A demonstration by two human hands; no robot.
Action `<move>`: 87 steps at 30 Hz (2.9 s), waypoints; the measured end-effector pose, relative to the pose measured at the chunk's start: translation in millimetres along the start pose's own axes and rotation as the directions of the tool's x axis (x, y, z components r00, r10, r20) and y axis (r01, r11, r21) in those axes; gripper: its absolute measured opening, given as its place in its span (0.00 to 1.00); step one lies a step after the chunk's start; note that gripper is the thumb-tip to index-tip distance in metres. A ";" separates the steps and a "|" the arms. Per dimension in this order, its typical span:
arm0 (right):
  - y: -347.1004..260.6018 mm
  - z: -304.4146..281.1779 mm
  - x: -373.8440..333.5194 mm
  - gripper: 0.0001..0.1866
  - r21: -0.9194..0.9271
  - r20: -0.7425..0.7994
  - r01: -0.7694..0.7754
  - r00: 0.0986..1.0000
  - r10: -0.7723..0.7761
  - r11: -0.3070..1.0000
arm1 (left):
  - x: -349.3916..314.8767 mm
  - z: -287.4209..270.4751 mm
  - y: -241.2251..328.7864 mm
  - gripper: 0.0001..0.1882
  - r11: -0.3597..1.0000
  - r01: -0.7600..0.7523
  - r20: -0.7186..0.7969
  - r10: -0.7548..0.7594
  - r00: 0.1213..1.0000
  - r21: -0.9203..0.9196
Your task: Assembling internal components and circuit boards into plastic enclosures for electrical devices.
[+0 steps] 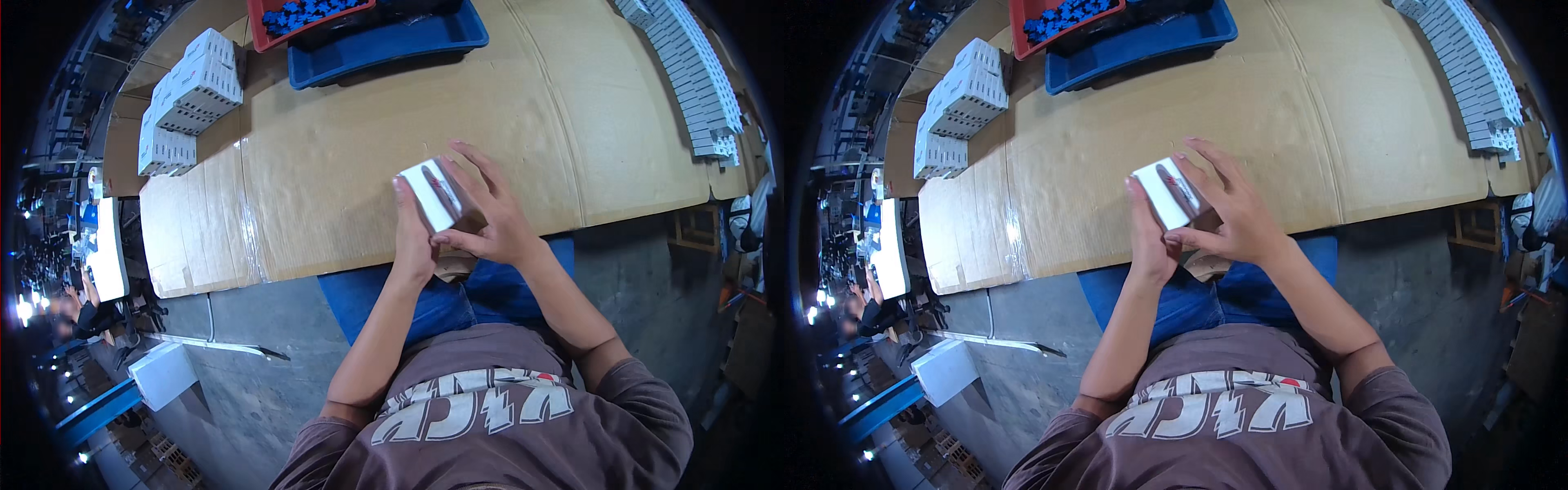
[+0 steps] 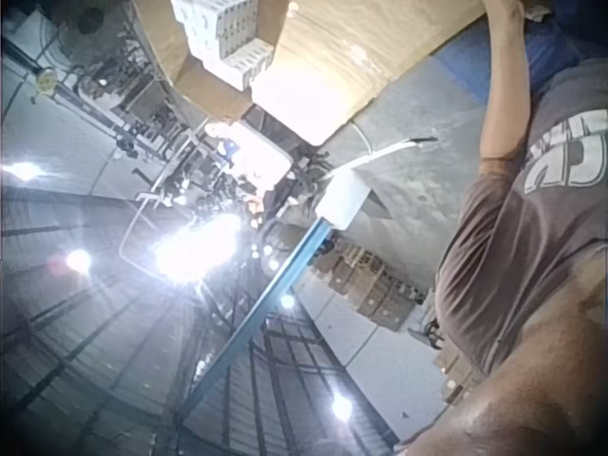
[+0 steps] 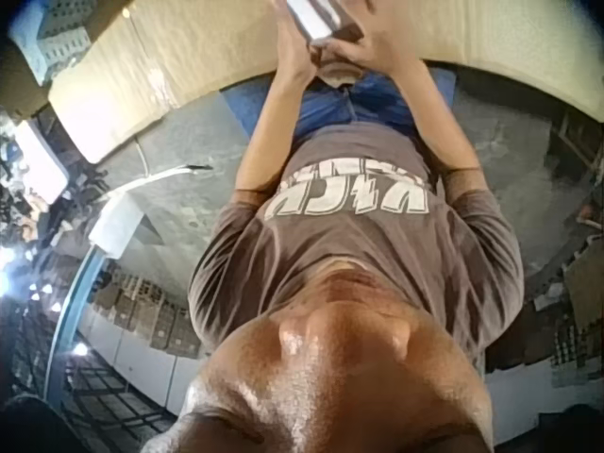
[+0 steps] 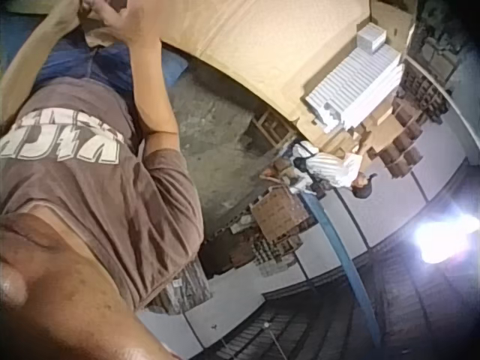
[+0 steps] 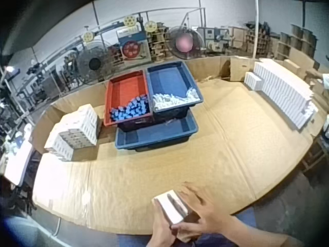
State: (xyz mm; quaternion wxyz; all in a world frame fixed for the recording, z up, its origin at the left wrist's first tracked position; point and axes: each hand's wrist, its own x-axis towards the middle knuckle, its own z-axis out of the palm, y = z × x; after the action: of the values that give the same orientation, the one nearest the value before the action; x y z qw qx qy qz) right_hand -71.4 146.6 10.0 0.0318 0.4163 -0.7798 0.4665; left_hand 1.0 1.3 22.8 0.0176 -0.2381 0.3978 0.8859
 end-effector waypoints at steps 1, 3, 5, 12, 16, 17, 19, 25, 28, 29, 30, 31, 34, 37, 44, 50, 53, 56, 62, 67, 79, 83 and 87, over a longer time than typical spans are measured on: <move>3.5 -2.3 2.4 0.51 0.003 -0.001 0.000 1.000 0.000 1.000 | -2.8 3.3 1.2 0.45 1.000 0.000 -0.002 0.000 1.000 0.002; 10.1 -6.3 8.3 0.50 0.031 0.031 0.149 0.988 -0.150 0.988 | -9.2 11.8 3.7 0.45 0.990 0.140 0.080 -0.138 0.987 -0.025; 12.7 -7.6 11.3 0.49 0.035 0.035 0.168 0.985 -0.170 0.985 | -9.6 13.9 -0.5 0.45 0.989 0.147 0.055 -0.145 0.988 -0.029; 16.5 -1.9 14.1 0.43 0.124 0.053 0.225 0.971 -0.233 0.967 | -4.5 8.4 -5.1 0.43 0.989 0.126 0.069 -0.120 0.990 -0.078; 14.0 -2.8 13.7 0.42 0.083 -0.008 0.254 0.967 -0.254 0.964 | -3.2 11.0 -4.6 0.46 0.994 0.101 0.075 -0.098 0.992 -0.044; 15.6 -0.9 11.4 0.42 0.082 -0.010 0.252 0.968 -0.252 0.964 | -3.8 11.2 -4.6 0.46 0.994 0.103 0.076 -0.100 0.992 -0.042; 22.6 4.7 6.7 0.43 0.068 -0.039 0.282 0.959 -0.280 0.957 | -3.1 12.7 -3.9 0.45 0.995 0.097 0.084 -0.094 0.992 -0.034; 19.7 9.6 7.5 0.38 0.090 -0.089 0.294 0.954 -0.286 0.952 | -4.0 11.2 0.1 0.44 0.991 0.132 0.065 -0.130 0.989 -0.025; 18.0 19.6 0.4 0.41 0.320 -0.229 0.041 0.973 0.035 0.946 | 1.7 2.2 -17.8 0.46 0.998 0.050 0.093 -0.053 0.994 0.033; 12.9 19.5 0.7 0.41 0.467 -0.228 -0.009 0.965 0.130 0.884 | 12.3 -9.6 -40.0 0.49 0.942 -0.297 0.150 0.275 0.950 0.154; 9.6 20.8 -1.0 0.40 0.650 -0.205 -0.084 0.938 0.280 0.756 | 10.3 0.2 -33.1 0.46 0.781 -0.480 0.230 0.422 0.877 0.398; 6.0 24.9 -0.7 0.39 0.806 -0.145 -0.134 0.900 0.412 0.576 | 5.9 8.3 -23.2 0.44 0.519 -0.615 0.340 0.531 0.776 0.593; 0.2 25.6 2.2 0.33 0.844 -0.035 -0.193 0.911 0.410 0.500 | 9.2 10.1 -22.3 0.42 0.609 -0.578 0.296 0.506 0.810 0.543; -6.7 18.0 1.7 0.29 0.717 -0.001 -0.256 0.930 0.369 0.649 | 6.0 6.2 -8.9 0.38 0.794 -0.461 0.111 0.456 0.883 0.397; -7.0 9.2 -2.0 0.31 0.409 0.070 -0.155 0.988 0.139 0.899 | 7.5 -4.9 -4.9 0.32 0.959 -0.223 -0.097 0.242 0.965 0.174; -5.1 18.6 -3.5 0.25 0.233 -0.061 -0.027 0.997 0.042 0.972 | 11.8 -7.9 -19.6 0.31 0.938 -0.250 -0.090 0.278 0.956 0.239; -2.8 25.7 -7.7 0.23 0.151 -0.108 -0.009 0.994 0.026 0.988 | 13.7 -8.9 -20.3 0.31 0.937 -0.215 -0.064 0.241 0.968 0.274; -1.9 27.9 -11.5 0.22 0.122 -0.130 -0.027 0.991 0.043 0.992 | 13.4 -3.9 -19.9 0.30 0.938 -0.169 -0.094 0.206 0.974 0.303; -3.5 29.6 -13.0 0.19 0.034 -0.170 -0.030 0.985 0.035 0.999 | 7.0 12.0 -15.0 0.26 0.958 -0.176 -0.126 0.208 0.970 0.228; -2.4 33.3 -13.6 0.19 0.012 -0.221 0.003 0.975 0.000 1.000 | 3.0 22.2 -12.8 0.24 0.967 -0.154 -0.195 0.194 0.961 0.202; -8.2 38.5 -10.1 0.19 0.009 -0.199 -0.003 0.980 0.005 1.000 | 7.1 8.4 -18.7 0.26 0.972 -0.186 -0.223 0.216 0.951 0.146; -5.6 28.8 -2.5 0.20 0.340 -0.013 -0.109 0.993 0.120 0.934 | 18.9 -23.3 -20.7 0.27 0.947 -0.275 -0.166 0.301 0.939 0.163; 0.7 24.0 -3.6 0.21 0.583 0.015 -0.273 0.945 0.326 0.765 | 10.3 -19.0 2.4 0.40 0.909 -0.349 0.004 0.357 0.934 0.227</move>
State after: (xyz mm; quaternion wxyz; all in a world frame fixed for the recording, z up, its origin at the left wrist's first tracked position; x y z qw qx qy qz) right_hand -61.4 130.8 -5.6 -0.1369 0.2555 -0.6556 0.6973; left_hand -0.9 -15.6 9.2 -0.1236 -0.1754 0.5318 0.8192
